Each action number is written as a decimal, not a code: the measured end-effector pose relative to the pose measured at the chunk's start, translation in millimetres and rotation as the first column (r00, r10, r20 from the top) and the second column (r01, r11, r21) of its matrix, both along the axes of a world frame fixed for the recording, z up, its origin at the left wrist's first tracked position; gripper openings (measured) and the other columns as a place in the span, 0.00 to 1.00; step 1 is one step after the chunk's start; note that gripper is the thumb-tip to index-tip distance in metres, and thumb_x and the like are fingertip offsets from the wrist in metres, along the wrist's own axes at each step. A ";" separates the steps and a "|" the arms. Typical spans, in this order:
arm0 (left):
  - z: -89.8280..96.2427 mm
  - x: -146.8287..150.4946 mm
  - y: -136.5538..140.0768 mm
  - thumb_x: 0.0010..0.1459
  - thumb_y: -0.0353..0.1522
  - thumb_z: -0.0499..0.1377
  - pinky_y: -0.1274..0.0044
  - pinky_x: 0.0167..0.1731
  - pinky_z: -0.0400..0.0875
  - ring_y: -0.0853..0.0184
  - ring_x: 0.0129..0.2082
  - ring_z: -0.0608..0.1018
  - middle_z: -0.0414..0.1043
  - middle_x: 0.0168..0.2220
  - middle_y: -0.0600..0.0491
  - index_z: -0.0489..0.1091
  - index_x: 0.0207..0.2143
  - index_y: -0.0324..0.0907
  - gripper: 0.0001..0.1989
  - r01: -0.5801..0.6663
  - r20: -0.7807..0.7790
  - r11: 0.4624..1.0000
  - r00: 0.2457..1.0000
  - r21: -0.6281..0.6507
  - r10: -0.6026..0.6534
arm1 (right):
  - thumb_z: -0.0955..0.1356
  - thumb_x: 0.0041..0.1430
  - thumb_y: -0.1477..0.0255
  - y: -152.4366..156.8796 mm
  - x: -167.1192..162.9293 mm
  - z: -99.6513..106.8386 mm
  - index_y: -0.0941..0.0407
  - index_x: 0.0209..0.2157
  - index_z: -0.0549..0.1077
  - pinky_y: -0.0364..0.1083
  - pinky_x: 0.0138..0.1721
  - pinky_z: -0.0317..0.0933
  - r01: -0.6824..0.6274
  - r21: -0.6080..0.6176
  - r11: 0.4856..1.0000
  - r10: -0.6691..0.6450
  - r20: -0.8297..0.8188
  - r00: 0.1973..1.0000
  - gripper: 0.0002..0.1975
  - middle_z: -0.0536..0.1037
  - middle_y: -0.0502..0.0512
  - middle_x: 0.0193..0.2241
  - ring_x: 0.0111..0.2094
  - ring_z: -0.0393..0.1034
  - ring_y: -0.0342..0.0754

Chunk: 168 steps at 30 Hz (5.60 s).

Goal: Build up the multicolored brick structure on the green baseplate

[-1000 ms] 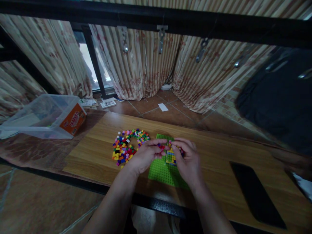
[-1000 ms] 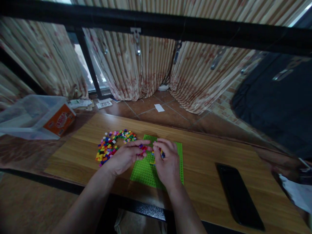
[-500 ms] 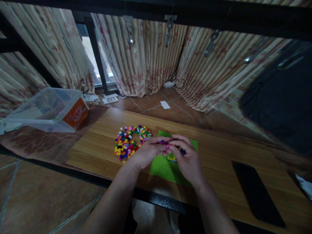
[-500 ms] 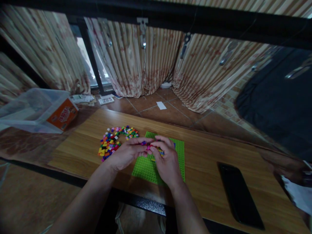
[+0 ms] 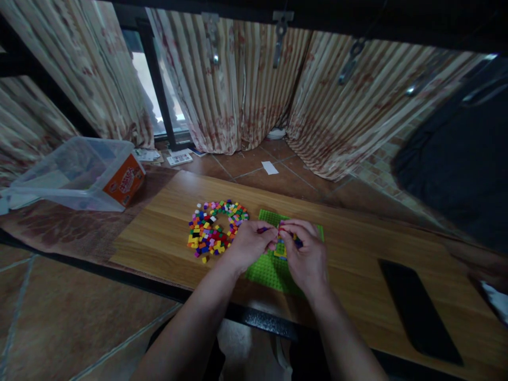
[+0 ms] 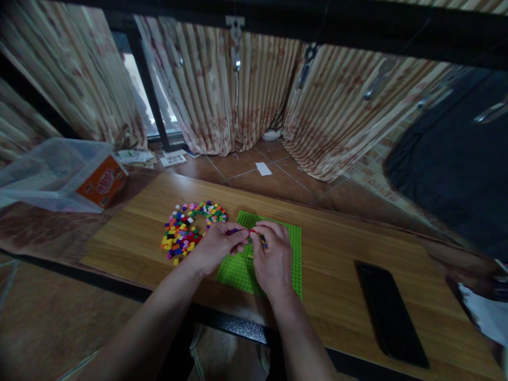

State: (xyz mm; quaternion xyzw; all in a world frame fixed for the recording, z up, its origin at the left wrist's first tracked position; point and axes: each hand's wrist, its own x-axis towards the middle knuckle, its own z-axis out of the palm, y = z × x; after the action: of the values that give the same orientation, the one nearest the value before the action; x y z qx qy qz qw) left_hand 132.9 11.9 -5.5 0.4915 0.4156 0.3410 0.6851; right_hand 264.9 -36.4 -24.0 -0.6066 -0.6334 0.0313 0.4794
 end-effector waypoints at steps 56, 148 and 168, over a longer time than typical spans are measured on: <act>7.8 -6.2 -6.3 0.53 0.29 0.62 0.82 0.18 0.59 0.78 0.16 0.67 0.70 0.22 0.56 0.77 0.40 0.35 0.12 0.100 0.084 0.979 0.993 -0.176 -0.086 | 0.66 0.57 0.74 3.8 9.7 -5.0 0.50 0.39 0.78 0.51 0.42 0.69 -0.104 -0.107 0.989 0.066 -0.307 0.949 0.10 0.80 0.52 0.38 0.38 0.75 0.48; -1.9 2.5 -5.6 0.51 0.25 0.56 0.81 0.18 0.55 0.77 0.16 0.62 0.67 0.20 0.57 0.73 0.48 0.30 0.20 -0.094 0.027 0.996 0.995 0.000 0.094 | 0.64 0.64 0.72 -3.4 -15.1 -0.7 0.52 0.36 0.77 0.50 0.42 0.67 -0.013 -0.087 0.996 0.007 -0.064 0.998 0.09 0.80 0.55 0.35 0.39 0.74 0.50; -16.7 -4.4 -5.9 0.53 0.29 0.53 0.80 0.21 0.56 0.72 0.19 0.64 0.71 0.24 0.55 0.76 0.48 0.37 0.22 0.174 -0.292 0.978 0.947 0.118 -0.134 | 0.64 0.65 0.65 -9.9 24.6 7.4 0.53 0.40 0.77 0.50 0.41 0.67 0.053 -0.113 0.992 -0.062 -0.076 0.995 0.11 0.80 0.54 0.36 0.37 0.74 0.49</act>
State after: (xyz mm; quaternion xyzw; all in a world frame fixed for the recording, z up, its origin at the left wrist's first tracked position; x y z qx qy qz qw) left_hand 128.5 5.9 -22.3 0.6137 0.4439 0.2416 0.6066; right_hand 289.5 -46.3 -16.6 -0.6487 -0.5934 0.0765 0.4704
